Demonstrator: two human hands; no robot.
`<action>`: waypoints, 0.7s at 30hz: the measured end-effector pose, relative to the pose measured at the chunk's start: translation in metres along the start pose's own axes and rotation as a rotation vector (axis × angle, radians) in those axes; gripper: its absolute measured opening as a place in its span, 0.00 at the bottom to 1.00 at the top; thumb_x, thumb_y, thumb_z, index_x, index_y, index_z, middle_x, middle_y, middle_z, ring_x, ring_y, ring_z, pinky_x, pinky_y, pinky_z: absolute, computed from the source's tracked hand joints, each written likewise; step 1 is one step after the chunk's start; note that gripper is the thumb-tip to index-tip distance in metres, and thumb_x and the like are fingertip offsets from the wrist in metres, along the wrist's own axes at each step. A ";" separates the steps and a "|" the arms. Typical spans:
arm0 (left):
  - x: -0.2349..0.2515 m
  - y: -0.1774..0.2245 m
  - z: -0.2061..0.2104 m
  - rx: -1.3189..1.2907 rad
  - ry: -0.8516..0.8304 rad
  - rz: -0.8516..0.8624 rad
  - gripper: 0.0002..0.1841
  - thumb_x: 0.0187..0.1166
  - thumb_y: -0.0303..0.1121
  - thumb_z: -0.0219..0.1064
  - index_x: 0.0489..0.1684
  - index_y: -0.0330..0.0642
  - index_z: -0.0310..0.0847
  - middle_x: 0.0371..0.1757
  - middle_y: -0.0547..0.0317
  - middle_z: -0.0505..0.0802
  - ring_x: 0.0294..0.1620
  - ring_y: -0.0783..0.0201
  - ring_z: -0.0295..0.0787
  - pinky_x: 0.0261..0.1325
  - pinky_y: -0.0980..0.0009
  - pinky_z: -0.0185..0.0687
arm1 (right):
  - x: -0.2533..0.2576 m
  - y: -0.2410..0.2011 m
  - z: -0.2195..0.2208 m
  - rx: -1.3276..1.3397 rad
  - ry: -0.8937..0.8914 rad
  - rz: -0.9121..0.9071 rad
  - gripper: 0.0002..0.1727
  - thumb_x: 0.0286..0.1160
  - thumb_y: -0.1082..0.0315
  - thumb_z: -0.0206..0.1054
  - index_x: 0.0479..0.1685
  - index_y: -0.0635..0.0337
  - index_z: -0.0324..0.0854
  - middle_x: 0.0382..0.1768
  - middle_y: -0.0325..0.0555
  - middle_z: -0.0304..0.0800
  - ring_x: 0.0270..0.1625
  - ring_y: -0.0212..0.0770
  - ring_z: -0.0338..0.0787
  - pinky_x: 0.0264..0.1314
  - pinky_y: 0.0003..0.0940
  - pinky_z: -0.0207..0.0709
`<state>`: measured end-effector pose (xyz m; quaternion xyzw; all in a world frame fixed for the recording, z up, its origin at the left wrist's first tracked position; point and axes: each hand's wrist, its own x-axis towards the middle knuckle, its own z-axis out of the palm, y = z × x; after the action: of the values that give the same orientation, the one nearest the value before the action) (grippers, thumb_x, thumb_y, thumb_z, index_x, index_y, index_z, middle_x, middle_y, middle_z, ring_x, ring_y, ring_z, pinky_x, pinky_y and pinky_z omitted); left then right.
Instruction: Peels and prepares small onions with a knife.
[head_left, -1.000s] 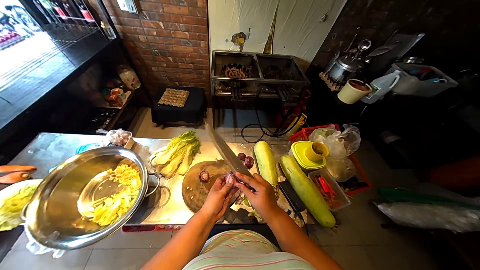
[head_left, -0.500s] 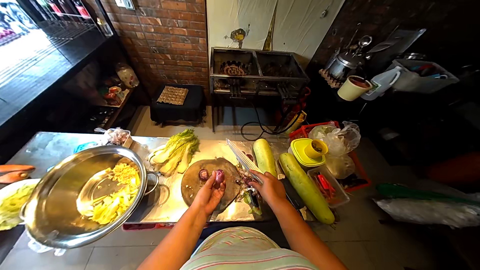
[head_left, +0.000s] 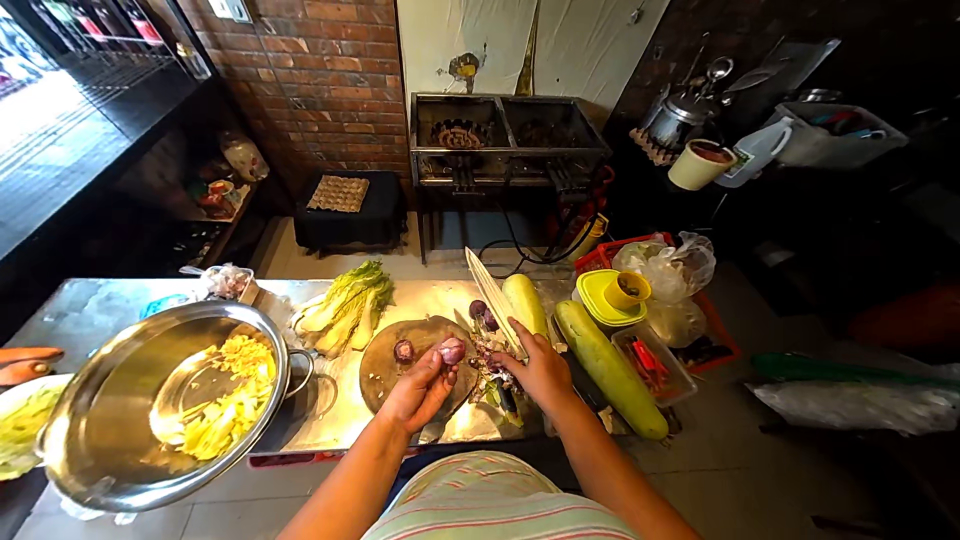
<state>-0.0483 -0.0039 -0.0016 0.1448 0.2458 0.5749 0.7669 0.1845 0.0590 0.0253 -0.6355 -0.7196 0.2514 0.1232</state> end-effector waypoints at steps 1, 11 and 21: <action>0.001 0.001 0.000 0.077 -0.028 -0.015 0.27 0.91 0.32 0.54 0.88 0.38 0.57 0.67 0.50 0.87 0.52 0.65 0.91 0.58 0.73 0.87 | -0.003 -0.005 -0.003 0.157 -0.014 -0.067 0.38 0.76 0.36 0.66 0.88 0.33 0.69 0.64 0.51 0.87 0.62 0.50 0.88 0.63 0.53 0.81; -0.003 -0.008 0.010 0.085 -0.107 -0.102 0.18 0.90 0.46 0.56 0.56 0.39 0.77 0.51 0.53 0.93 0.54 0.63 0.92 0.66 0.67 0.86 | -0.017 -0.045 0.001 0.445 -0.133 -0.343 0.35 0.73 0.38 0.71 0.82 0.36 0.78 0.66 0.46 0.89 0.67 0.40 0.86 0.72 0.43 0.78; -0.006 -0.004 0.011 0.127 -0.068 -0.049 0.19 0.87 0.44 0.63 0.60 0.36 0.75 0.50 0.53 0.93 0.55 0.63 0.93 0.68 0.66 0.86 | -0.018 -0.045 0.019 0.648 -0.183 -0.371 0.30 0.78 0.47 0.71 0.77 0.48 0.82 0.74 0.42 0.86 0.76 0.32 0.82 0.82 0.35 0.73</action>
<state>-0.0405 -0.0101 0.0067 0.2066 0.2592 0.5339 0.7779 0.1395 0.0343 0.0355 -0.3977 -0.7135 0.4950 0.2961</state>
